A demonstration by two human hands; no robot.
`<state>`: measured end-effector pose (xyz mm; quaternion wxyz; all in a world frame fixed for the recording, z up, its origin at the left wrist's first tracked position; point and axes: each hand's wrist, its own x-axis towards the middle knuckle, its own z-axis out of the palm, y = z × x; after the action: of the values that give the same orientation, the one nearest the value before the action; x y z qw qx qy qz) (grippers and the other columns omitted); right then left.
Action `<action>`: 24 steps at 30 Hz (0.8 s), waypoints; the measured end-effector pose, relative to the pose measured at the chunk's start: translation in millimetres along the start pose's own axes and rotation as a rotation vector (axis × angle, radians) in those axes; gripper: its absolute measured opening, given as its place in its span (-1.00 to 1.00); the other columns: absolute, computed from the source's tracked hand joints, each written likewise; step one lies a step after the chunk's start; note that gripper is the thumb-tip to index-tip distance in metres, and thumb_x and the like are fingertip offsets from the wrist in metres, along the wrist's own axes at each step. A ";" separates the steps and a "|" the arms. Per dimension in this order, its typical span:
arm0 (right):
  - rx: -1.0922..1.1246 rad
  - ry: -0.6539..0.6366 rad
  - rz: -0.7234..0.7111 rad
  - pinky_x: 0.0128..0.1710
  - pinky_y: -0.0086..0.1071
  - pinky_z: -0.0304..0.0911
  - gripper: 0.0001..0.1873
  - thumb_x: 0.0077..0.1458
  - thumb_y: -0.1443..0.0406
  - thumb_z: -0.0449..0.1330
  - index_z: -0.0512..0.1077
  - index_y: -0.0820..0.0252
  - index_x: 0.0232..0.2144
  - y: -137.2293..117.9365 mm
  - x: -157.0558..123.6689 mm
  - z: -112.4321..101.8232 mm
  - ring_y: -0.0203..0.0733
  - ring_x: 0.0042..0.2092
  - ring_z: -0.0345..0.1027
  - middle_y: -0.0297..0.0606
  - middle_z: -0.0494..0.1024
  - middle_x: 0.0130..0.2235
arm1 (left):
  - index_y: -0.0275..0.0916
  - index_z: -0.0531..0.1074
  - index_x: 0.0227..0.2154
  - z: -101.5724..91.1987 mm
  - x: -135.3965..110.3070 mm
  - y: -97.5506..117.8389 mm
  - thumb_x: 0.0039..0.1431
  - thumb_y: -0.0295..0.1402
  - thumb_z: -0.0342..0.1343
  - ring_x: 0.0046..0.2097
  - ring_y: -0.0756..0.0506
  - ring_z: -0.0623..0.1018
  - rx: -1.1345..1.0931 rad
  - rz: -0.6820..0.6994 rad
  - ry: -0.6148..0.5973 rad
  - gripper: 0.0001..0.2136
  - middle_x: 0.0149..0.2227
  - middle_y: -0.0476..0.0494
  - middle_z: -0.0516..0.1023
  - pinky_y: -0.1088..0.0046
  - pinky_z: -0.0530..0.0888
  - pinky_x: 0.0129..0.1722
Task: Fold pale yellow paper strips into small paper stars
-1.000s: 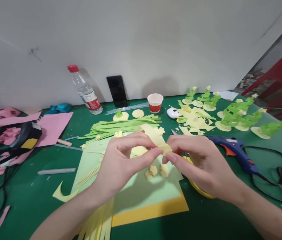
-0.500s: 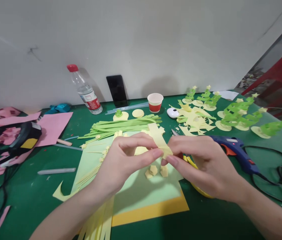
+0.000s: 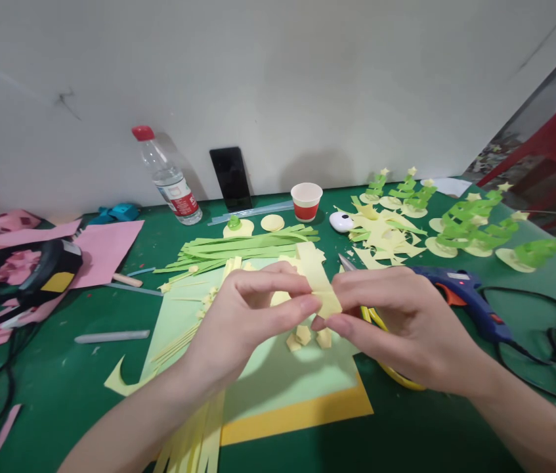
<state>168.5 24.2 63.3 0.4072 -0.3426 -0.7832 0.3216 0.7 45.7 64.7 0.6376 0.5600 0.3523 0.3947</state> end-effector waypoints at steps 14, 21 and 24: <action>-0.060 0.023 0.000 -0.59 -0.55 0.02 -0.69 0.13 0.45 0.04 0.26 0.22 -0.64 0.7 -0.3 0.2 -0.42 -0.57 0.09 -0.43 0.24 -0.65 | -0.19 0.55 -0.58 -2.0 1.7 -1.7 -0.02 -0.46 0.23 -0.43 -0.01 0.40 -0.032 -0.016 -0.038 -0.90 -0.57 0.04 0.39 0.46 0.35 -0.37; -0.131 -0.012 0.058 -0.61 -0.54 -0.01 -0.66 0.14 0.44 0.03 0.19 0.21 -0.67 -1.3 -0.4 -0.5 -0.43 -0.59 0.07 -0.44 0.22 -0.65 | -0.17 0.57 -0.54 -7.5 1.7 -3.2 0.05 -0.39 0.23 -0.40 -0.03 0.44 0.125 0.064 -0.024 -0.90 -0.51 0.01 0.50 0.43 0.35 -0.32; -0.098 -0.033 0.070 -0.61 -0.54 0.02 -0.66 0.15 0.44 0.02 0.20 0.20 -0.66 -0.9 1.4 -0.2 -0.41 -0.59 0.10 -0.44 0.24 -0.65 | -0.16 0.57 -0.56 -6.9 2.5 -3.6 0.03 -0.40 0.24 -0.41 -0.02 0.41 0.131 0.065 0.001 -0.90 -0.53 0.02 0.46 0.42 0.33 -0.33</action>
<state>167.8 24.8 64.7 0.3655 -0.3839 -0.7922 0.3024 -3.9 50.7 60.2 0.5861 0.6114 0.3596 0.3915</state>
